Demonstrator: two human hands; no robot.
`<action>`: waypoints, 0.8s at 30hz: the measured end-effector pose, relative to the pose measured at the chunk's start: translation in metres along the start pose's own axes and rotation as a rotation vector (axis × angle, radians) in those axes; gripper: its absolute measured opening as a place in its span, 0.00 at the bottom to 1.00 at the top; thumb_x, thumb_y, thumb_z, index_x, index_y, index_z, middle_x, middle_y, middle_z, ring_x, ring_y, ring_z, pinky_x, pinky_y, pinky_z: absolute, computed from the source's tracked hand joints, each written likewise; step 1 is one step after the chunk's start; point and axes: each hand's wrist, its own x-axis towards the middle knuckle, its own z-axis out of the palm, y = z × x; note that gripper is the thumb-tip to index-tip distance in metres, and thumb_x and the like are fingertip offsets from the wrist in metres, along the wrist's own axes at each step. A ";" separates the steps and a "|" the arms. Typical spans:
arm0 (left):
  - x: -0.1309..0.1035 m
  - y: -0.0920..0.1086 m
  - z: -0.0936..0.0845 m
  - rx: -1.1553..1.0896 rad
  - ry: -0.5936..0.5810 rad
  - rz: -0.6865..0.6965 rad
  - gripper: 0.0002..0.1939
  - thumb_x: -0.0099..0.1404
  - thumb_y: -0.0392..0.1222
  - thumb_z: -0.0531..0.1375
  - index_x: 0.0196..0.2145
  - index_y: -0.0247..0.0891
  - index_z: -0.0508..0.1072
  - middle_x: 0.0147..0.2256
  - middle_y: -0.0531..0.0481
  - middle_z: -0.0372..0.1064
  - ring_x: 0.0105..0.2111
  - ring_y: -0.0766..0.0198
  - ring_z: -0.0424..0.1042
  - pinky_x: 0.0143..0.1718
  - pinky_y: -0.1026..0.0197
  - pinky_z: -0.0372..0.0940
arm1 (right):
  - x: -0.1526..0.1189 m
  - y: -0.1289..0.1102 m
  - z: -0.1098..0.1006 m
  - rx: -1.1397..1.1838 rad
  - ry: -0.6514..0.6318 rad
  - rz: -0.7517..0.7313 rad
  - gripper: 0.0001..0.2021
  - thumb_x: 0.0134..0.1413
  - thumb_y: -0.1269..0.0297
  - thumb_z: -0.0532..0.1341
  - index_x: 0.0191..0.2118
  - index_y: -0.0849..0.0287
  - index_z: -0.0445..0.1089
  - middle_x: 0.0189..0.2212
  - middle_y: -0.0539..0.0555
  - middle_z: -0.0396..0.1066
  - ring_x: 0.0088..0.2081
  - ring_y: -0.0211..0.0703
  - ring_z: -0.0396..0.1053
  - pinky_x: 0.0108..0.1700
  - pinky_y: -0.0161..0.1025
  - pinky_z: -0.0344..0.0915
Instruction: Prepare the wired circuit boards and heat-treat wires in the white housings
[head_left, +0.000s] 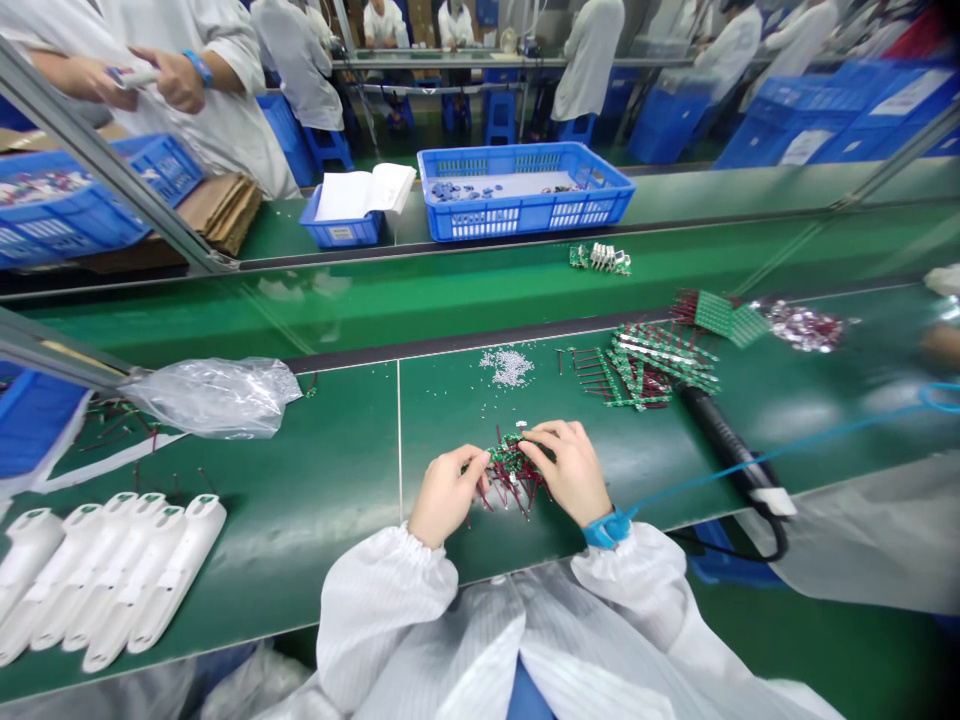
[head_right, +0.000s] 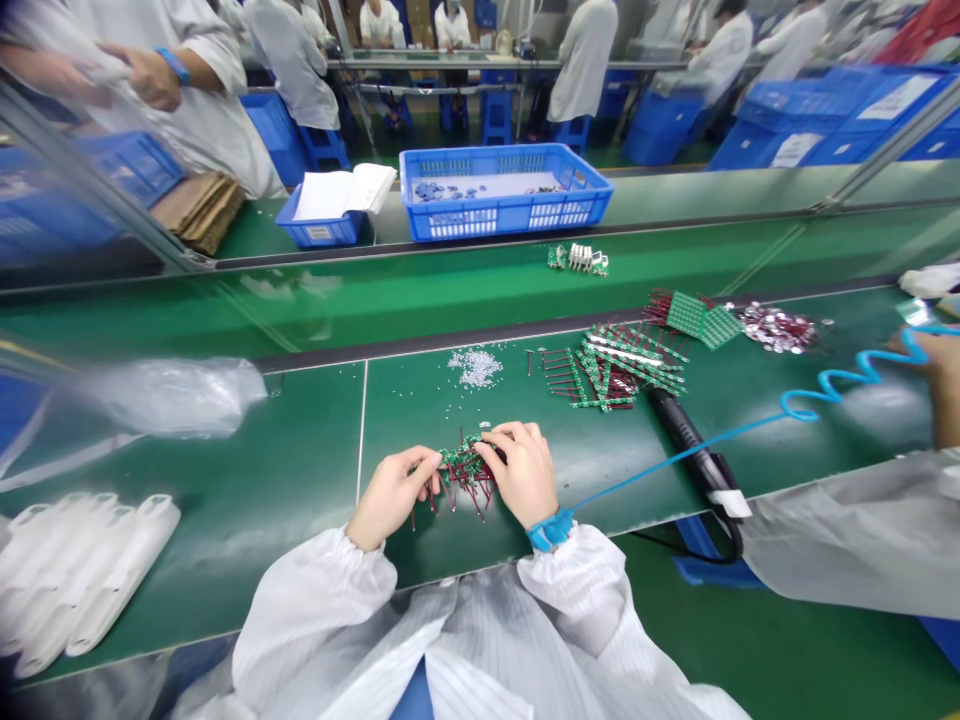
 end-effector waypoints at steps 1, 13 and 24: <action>0.000 0.000 0.001 -0.020 -0.021 0.007 0.19 0.65 0.51 0.50 0.23 0.38 0.67 0.20 0.54 0.68 0.19 0.68 0.63 0.27 0.65 0.59 | 0.000 -0.003 -0.002 0.062 -0.017 -0.010 0.10 0.58 0.58 0.58 0.42 0.53 0.74 0.40 0.55 0.72 0.44 0.50 0.64 0.47 0.47 0.61; 0.003 -0.002 0.000 -0.300 -0.039 -0.009 0.15 0.60 0.51 0.56 0.31 0.34 0.69 0.23 0.52 0.67 0.20 0.69 0.64 0.22 0.66 0.60 | 0.001 -0.016 0.006 0.578 -0.153 0.144 0.06 0.54 0.61 0.59 0.32 0.57 0.71 0.29 0.49 0.71 0.32 0.40 0.68 0.38 0.37 0.64; 0.001 0.006 0.003 -0.336 0.038 -0.045 0.13 0.57 0.48 0.58 0.29 0.33 0.71 0.21 0.52 0.67 0.18 0.70 0.63 0.20 0.66 0.58 | -0.006 -0.028 0.008 0.378 0.000 0.058 0.09 0.57 0.62 0.57 0.28 0.56 0.68 0.25 0.50 0.69 0.30 0.41 0.65 0.35 0.37 0.61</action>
